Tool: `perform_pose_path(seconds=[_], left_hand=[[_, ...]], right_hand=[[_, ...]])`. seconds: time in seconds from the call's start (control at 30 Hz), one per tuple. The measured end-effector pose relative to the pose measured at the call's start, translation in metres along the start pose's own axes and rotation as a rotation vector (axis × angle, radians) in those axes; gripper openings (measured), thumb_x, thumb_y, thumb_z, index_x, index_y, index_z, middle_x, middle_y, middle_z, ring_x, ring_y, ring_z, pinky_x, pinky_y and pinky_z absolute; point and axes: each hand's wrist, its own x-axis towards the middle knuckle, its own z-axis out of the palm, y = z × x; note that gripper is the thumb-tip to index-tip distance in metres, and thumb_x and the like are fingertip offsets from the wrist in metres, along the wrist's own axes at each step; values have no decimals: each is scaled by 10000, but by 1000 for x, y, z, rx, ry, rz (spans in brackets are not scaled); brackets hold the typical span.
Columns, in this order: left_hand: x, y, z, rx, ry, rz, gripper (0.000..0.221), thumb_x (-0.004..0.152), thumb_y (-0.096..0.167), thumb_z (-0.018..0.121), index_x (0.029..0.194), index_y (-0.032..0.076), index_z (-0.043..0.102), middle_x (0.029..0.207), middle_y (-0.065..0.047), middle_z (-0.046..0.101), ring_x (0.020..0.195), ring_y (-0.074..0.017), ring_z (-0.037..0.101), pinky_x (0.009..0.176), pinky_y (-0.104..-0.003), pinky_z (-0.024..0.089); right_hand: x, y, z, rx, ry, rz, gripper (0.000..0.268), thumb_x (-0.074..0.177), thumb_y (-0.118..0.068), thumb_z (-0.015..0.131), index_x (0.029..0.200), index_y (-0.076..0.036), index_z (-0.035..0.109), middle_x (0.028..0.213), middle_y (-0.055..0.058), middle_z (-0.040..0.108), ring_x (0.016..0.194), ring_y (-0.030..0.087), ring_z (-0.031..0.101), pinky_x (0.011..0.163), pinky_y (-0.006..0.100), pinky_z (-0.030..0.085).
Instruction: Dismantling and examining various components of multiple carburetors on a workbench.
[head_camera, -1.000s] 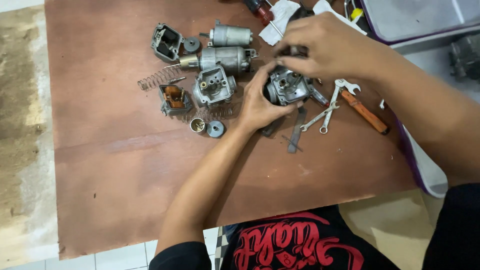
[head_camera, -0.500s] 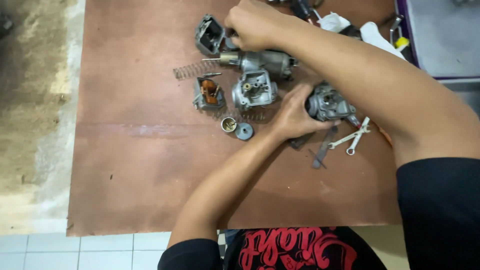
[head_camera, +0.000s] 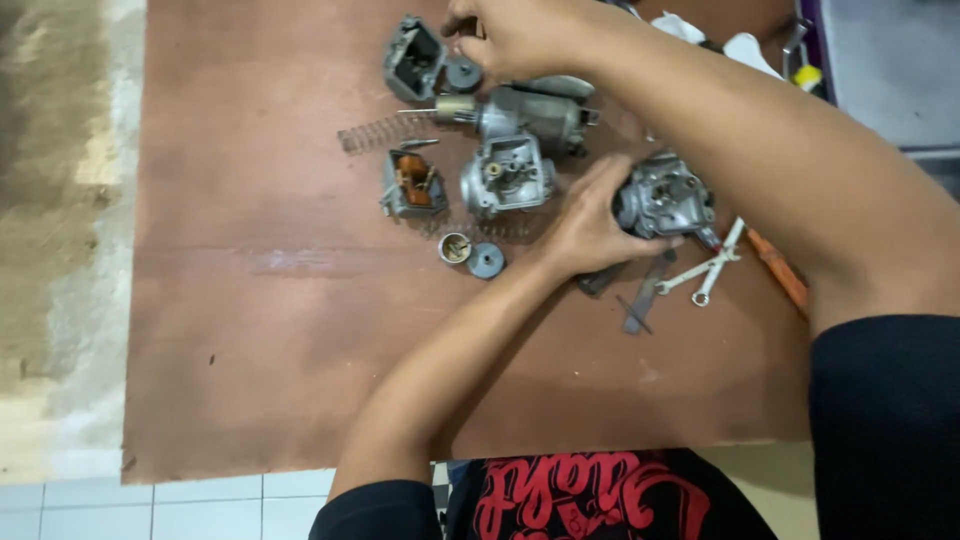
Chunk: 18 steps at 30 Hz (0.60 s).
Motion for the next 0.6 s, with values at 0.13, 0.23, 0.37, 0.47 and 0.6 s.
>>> perform_pose_path(seconds=[0.13,0.23,0.37,0.47,0.6], left_hand=[[-3,-22,12,-38,21,57,1086,627,281,992,1509,67,394,1403,-156,642,1280,-289,685,1198,-471,556],[-2,-11,6,32,-44,-88,1074,641,337,961,1476,15,367,1257,-176,665,1154,-324,696,1089,-493,564],[-2,-15,7,-14,-13,35,1131,654,284,984,1502,-14,297,1302,-204,645,1184,-349,711,1085,-481,615],[-2,-13,6,-40,-7,2,1208,619,268,994,1568,95,268,1396,-206,637,1283,-371,687,1129,-544,601],[-2,-7,2,-21,-3,28,1186,619,218,990,1563,62,290,1511,-216,547,1384,-367,611,1217,-527,518]], right_hand=[[-62,-18,-45,-172,11,-74,285,1004,-121,678,1244,22,737,874,165,760,426,228,587,362,352,479],[-120,-25,-78,-175,57,-203,319,940,-106,686,1178,94,756,1123,236,741,753,327,687,657,391,565],[-177,-37,-99,-233,52,-169,255,905,-101,725,1088,67,783,986,180,780,634,268,696,577,344,555],[-214,-36,-98,-197,27,-125,342,834,-212,765,1073,31,770,1044,159,740,771,293,681,692,395,567],[-252,-38,-89,-307,64,-71,231,795,-171,784,973,-28,750,996,84,682,786,265,654,737,371,542]])
